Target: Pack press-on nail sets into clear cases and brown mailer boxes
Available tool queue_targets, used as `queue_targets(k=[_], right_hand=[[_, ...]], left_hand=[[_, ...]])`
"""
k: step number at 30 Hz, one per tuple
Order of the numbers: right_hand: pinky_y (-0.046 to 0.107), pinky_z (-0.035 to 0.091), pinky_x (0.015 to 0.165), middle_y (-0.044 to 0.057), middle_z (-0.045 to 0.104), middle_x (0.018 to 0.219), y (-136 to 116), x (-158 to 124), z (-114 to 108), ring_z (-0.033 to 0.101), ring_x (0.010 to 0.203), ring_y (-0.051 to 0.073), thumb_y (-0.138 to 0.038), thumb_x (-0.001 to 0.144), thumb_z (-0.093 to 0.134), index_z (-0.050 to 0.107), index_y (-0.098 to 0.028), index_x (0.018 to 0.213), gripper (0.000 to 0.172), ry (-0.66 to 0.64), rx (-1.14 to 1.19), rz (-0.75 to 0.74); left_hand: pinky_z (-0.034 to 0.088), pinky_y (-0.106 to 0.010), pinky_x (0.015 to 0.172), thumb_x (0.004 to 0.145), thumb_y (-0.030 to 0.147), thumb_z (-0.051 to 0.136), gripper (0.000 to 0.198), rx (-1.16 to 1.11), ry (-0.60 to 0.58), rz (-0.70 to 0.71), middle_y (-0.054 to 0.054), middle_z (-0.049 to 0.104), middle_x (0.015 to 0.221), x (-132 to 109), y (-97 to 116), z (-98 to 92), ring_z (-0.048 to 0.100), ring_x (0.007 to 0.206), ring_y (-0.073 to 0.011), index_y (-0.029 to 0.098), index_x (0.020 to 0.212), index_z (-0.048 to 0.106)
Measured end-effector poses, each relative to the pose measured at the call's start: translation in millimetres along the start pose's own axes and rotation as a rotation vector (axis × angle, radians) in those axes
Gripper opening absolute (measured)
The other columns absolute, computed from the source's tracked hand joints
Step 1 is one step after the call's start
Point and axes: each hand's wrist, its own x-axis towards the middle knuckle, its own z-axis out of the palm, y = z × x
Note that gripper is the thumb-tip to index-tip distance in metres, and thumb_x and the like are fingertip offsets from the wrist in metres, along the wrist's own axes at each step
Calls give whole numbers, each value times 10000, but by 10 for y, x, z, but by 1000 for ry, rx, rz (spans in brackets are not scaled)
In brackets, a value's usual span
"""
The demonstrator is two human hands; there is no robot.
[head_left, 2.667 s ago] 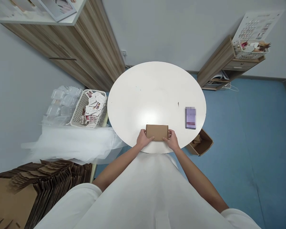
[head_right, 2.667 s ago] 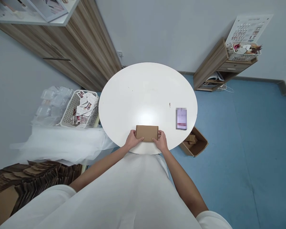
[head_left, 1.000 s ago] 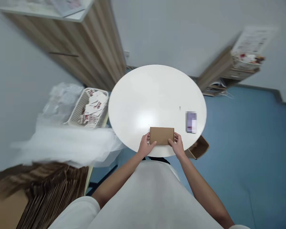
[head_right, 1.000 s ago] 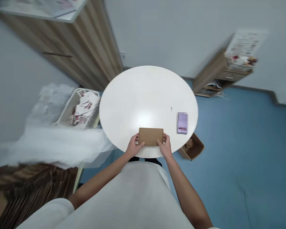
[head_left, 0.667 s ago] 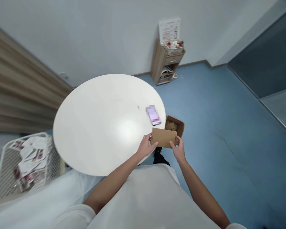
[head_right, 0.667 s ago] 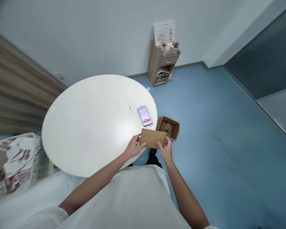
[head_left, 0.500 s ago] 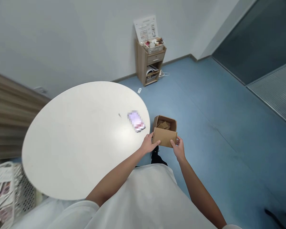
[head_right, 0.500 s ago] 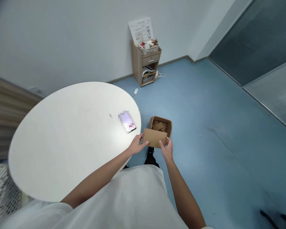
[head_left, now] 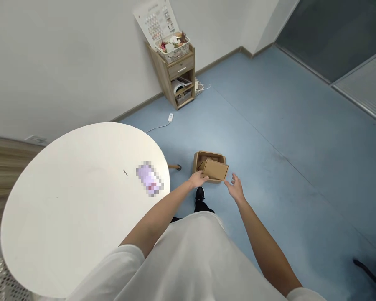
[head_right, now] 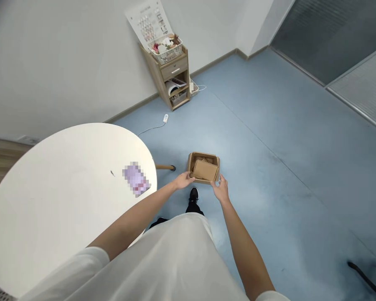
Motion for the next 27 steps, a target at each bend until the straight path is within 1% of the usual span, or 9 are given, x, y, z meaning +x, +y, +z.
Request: queue_targets(k=[2, 4, 7, 10, 14, 17, 22, 25, 27], right_hand=[[375, 434, 875, 149, 418, 1280, -4, -21, -22, 545, 1032, 249, -450, 658, 576, 351, -190, 1296, 724, 3, 5, -4], [372, 451, 847, 155, 436, 1264, -59, -66, -18, 577, 969, 239, -435, 666, 572, 369, -185, 1279, 693, -7, 26, -23], [371, 459, 824, 152, 460, 1242, -296, -190, 124, 596, 902, 218, -425, 679, 560, 417, -182, 1234, 622, -59, 60, -136], [365, 462, 805, 125, 553, 1111, -700, -477, 506, 592, 860, 196, -420, 693, 559, 482, -176, 1159, 531, -200, 110, -334], [333, 485, 689, 92, 597, 961, -1230, -1212, 1248, 575, 722, 159, -424, 714, 557, 514, -175, 1101, 463, -621, 107, -559], [335, 483, 671, 73, 591, 933, -1454, -1897, 1794, 569, 700, 154, -429, 728, 552, 519, -187, 1074, 424, -879, 44, -645], [352, 485, 729, 47, 571, 928, -1573, -2963, 2532, 586, 718, 147, -408, 743, 549, 501, -208, 1065, 383, -1144, -48, -670], [357, 486, 737, 49, 576, 945, -1605, -3460, 2854, 598, 719, 150, -411, 741, 548, 486, -214, 1083, 399, -1252, -105, -696], [356, 486, 736, 54, 582, 964, -1626, -3679, 3027, 603, 718, 150, -415, 738, 547, 475, -218, 1106, 424, -1326, -178, -725]], left_hand=[[442, -298, 781, 707, 462, 573, 540, -7, -58, -77, -81, 641, 916, -130, -81, 13, 595, 877, -220, 136, 1134, 514], [444, -285, 767, 709, 452, 571, 525, -38, -48, -100, -74, 636, 938, -331, -200, 17, 598, 866, -207, 152, 1137, 516], [449, -276, 742, 713, 439, 566, 503, -155, 92, -81, -65, 630, 922, -719, -406, -34, 594, 831, -186, 151, 1123, 529], [451, -270, 714, 726, 421, 553, 486, -318, 281, 6, -47, 618, 884, -1187, -629, -186, 579, 780, -157, 145, 1125, 520], [449, -260, 660, 757, 425, 517, 465, -513, 592, 69, -48, 597, 914, -1979, -1017, -481, 556, 694, -119, 154, 1134, 495], [445, -251, 635, 765, 423, 512, 453, -621, 822, 75, -50, 587, 947, -2675, -1397, -615, 557, 685, -111, 175, 1142, 481], [450, -252, 657, 761, 410, 523, 435, -733, 1151, 7, -44, 585, 963, -3753, -2055, -570, 582, 738, -123, 209, 1144, 480], [454, -253, 657, 760, 384, 525, 425, -788, 1308, -93, -48, 588, 958, -4255, -2400, -489, 590, 745, -129, 210, 1145, 472], [458, -256, 658, 767, 381, 512, 424, -828, 1394, -164, -60, 592, 958, -4516, -2599, -434, 591, 743, -134, 196, 1147, 469]])
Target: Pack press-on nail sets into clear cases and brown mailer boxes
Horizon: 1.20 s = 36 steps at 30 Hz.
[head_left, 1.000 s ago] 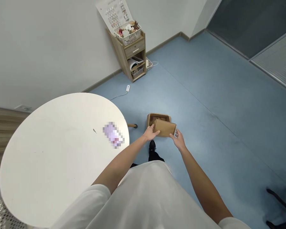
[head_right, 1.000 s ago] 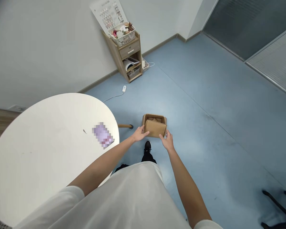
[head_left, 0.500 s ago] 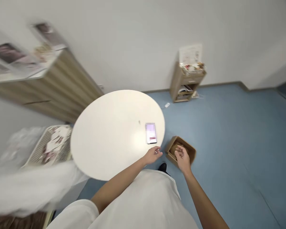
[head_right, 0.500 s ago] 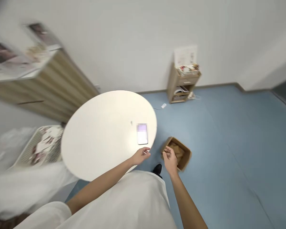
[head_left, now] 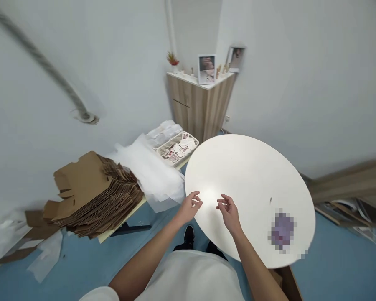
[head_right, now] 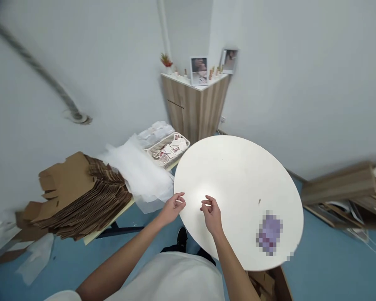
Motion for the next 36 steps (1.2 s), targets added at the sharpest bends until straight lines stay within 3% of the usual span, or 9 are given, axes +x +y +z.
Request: queue_targets(k=[3, 7, 11, 14, 17, 21, 26, 32, 36], right_hand=[[340, 487, 691, 55, 594, 971, -42, 257, 175, 604, 722, 156, -427, 722, 556, 506, -228, 1098, 428, -227, -151, 32], [329, 475, 667, 35, 626, 880, -28, 788, 431, 599, 698, 160, -393, 652, 620, 605, -222, 967, 358, -555, -349, 18], [330, 457, 744, 26, 628, 862, -164, 1396, 996, 597, 784, 164, -358, 704, 549, 585, -207, 1000, 334, -578, -382, -73], [335, 455, 764, 32, 623, 903, -329, 1786, 1472, 595, 783, 162, -333, 728, 513, 564, -196, 1027, 332, -582, -443, -137], [332, 453, 772, 40, 620, 909, -412, 2115, 1874, 588, 787, 167, -301, 736, 502, 567, -196, 1029, 318, -582, -602, -232], [355, 419, 834, 101, 586, 1046, -419, 2508, 2304, 556, 935, 212, -255, 757, 486, 557, -182, 1078, 337, -585, -911, -402], [470, 295, 940, 144, 419, 1309, -441, 2956, 2730, 351, 1202, 315, -239, 763, 489, 582, -182, 1070, 326, -550, -1300, -579], [528, 110, 1009, 73, 328, 1403, -367, 3154, 2954, 193, 1303, 308, -159, 745, 457, 657, -198, 901, 256, -781, -1472, -687], [522, 106, 1010, 67, 342, 1397, -288, 3147, 3033, 201, 1307, 289, -137, 744, 443, 616, -211, 1029, 342, -855, -1479, -693]], left_hand=[[464, -269, 679, 758, 406, 507, 445, 33, 96, -68, -67, 600, 957, 8, -127, -376, 591, 761, -153, 185, 1144, 479], [455, -312, 739, 705, 439, 552, 472, 255, 103, -80, -76, 605, 1011, 74, -253, -814, 587, 846, -213, 204, 1114, 528], [364, -352, 922, 722, 408, 541, 493, 505, 232, -99, -133, 536, 1187, 440, -248, -1320, 489, 1098, -278, 162, 1149, 512], [325, -362, 956, 751, 345, 512, 462, 673, 256, -42, -132, 472, 1267, 924, -216, -1684, 424, 1173, -274, 161, 1174, 485], [320, -426, 936, 739, 309, 531, 420, 827, 205, -48, -137, 500, 1221, 1447, -283, -1947, 433, 1145, -290, 169, 1135, 507], [190, -516, 989, 712, 284, 576, 346, 875, 141, -77, -137, 515, 1192, 2008, -536, -2095, 333, 1215, -308, 173, 1040, 568], [13, -555, 1021, 726, 293, 562, 280, 878, 159, -52, -114, 400, 1329, 2394, -812, -2104, 141, 1301, -326, 183, 976, 620], [-29, -560, 1026, 734, 225, 499, 326, 848, 128, -58, -102, 431, 1314, 2443, -936, -2089, 109, 1311, -327, 202, 1039, 611], [-12, -572, 1021, 742, 227, 471, 423, 834, 138, -68, -141, 426, 1312, 2376, -940, -2111, 128, 1310, -325, 164, 1155, 535]])
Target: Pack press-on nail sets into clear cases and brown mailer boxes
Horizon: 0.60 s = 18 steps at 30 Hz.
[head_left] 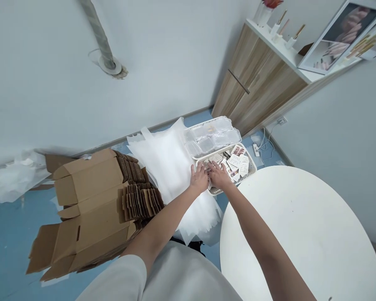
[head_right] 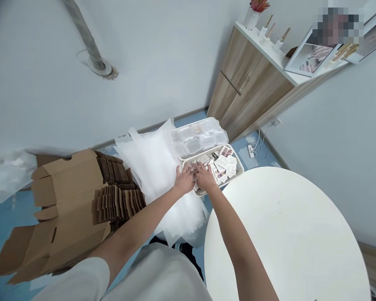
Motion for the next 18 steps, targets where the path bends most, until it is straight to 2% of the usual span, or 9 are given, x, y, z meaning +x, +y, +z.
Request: queue_targets(k=[4, 7, 9, 11, 13, 15, 18], right_hand=[[532, 96, 1005, 84, 360, 1385, -9, 20, -5, 220, 1303, 274, -126, 756, 417, 544, -206, 1127, 400, 30, 37, 0], [531, 100, 1004, 84, 421, 1341, -4, -36, -47, 274, 1279, 273, -149, 748, 443, 577, -211, 1033, 321, 95, 139, -6], [506, 157, 999, 88, 490, 1271, -19, -88, -71, 353, 1230, 261, -185, 754, 454, 589, -207, 942, 233, 182, 272, 44], [451, 285, 949, 112, 554, 1164, -52, -129, -84, 457, 1130, 247, -269, 772, 461, 570, -190, 916, 197, 315, 455, 202], [380, 413, 811, 116, 603, 1022, -87, -150, -92, 559, 954, 225, -379, 775, 464, 526, -175, 984, 299, 409, 689, 421], [322, 458, 656, 73, 627, 864, -100, -162, -102, 606, 745, 189, -444, 757, 472, 468, -173, 1069, 414, 391, 945, 584], [274, 446, 546, -10, 600, 674, -63, -214, -128, 590, 555, 147, -400, 719, 504, 461, -189, 1064, 407, 335, 1162, 676]], left_hand=[[-1, -564, 1025, 762, 226, 442, 475, -56, 49, -1, -133, 407, 1332, -58, -34, -38, 153, 1310, -312, 162, 1232, 452], [-14, -543, 1034, 790, 202, 416, 415, -118, 101, 31, -105, 445, 1309, -107, -72, -62, 210, 1299, -286, 191, 1200, 478], [-23, -529, 1038, 822, 171, 363, 372, -182, 118, 60, -81, 488, 1276, -135, -94, -75, 276, 1275, -263, 217, 1161, 509], [-28, -518, 1039, 849, 146, 300, 378, -253, 130, 83, -63, 517, 1250, -158, -104, -87, 338, 1245, -243, 232, 1141, 523], [-31, -512, 1039, 861, 140, 272, 391, -311, 137, 99, -55, 521, 1250, -179, -94, -103, 370, 1227, -238, 238, 1142, 526], [-32, -510, 1038, 862, 148, 286, 382, -350, 133, 125, -55, 523, 1250, -208, -60, -123, 377, 1226, -244, 240, 1137, 536], [-2, -516, 1034, 844, 183, 356, 320, -404, 113, 226, -52, 526, 1246, -275, 24, -154, 362, 1241, -263, 248, 1046, 596]])
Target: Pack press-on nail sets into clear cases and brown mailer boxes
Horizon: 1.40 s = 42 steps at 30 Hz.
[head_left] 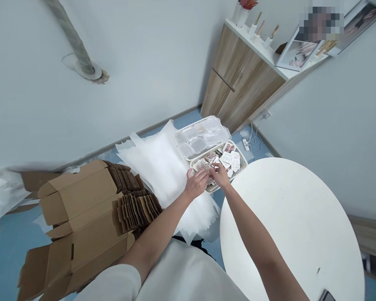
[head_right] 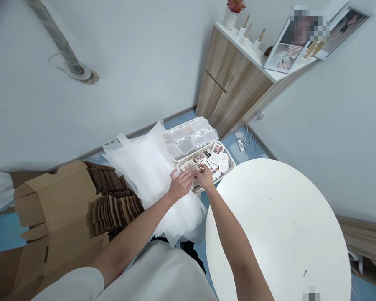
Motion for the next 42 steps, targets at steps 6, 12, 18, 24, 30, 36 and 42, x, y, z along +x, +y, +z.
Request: queue_targets(k=[6, 12, 18, 24, 30, 36, 42], right_hand=[[254, 436, 538, -39, 535, 618, 70, -248, -354, 561, 529, 123, -307, 663, 519, 532, -195, 903, 265, 158, 66, 1], [253, 417, 571, -24, 541, 628, 253, -914, -785, 496, 582, 115, -307, 695, 502, 596, -186, 903, 258, 192, 130, -60], [262, 417, 625, 16, 592, 784, 624, -1806, -1198, 516, 690, 122, -328, 739, 499, 604, -180, 990, 310, 339, 305, -58], [269, 433, 613, 0, 566, 741, 1218, -2726, -1499, 529, 679, 123, -349, 716, 563, 557, -184, 1061, 382, 478, 527, -49], [311, 470, 661, -14, 519, 786, 1840, -3502, -1658, 539, 628, 97, -366, 676, 623, 588, -211, 984, 346, 494, 696, -5], [335, 505, 661, -28, 536, 776, 2301, -3927, -1551, 577, 589, 104, -372, 633, 653, 523, -215, 933, 363, 536, 912, 103], [363, 507, 684, -64, 502, 680, 2380, -4102, -1433, 626, 637, 152, -352, 631, 670, 385, -271, 1208, 648, 399, 949, 73]], left_hand=[[229, -451, 1011, 779, 278, 508, 199, -165, 201, -128, -96, 449, 1291, -23, 196, 73, 338, 1248, -289, 206, 936, 607], [463, -290, 768, 803, 334, 479, 397, -656, 44, -179, -74, 617, 934, 36, 502, 322, 596, 847, -163, 167, 1161, 443], [473, -259, 640, 763, 331, 527, 177, -838, -333, -103, -7, 612, 650, -266, 1090, 635, 594, 614, -126, 158, 799, 527], [462, -272, 667, 749, 323, 561, 170, -837, -583, -54, 5, 616, 617, -747, 1734, 1034, 600, 594, -119, 161, 739, 510], [447, -251, 617, 752, 336, 565, 222, -747, -641, -53, 15, 591, 611, -1122, 2250, 1502, 558, 580, -101, 156, 880, 585], [475, -307, 705, 749, 342, 576, 275, -769, -702, -125, -25, 628, 742, -1463, 2475, 1848, 592, 647, -119, 149, 944, 584], [470, -300, 667, 692, 346, 648, 346, -663, -683, -163, -4, 631, 663, -1487, 2568, 1953, 571, 592, -112, 159, 971, 565]])
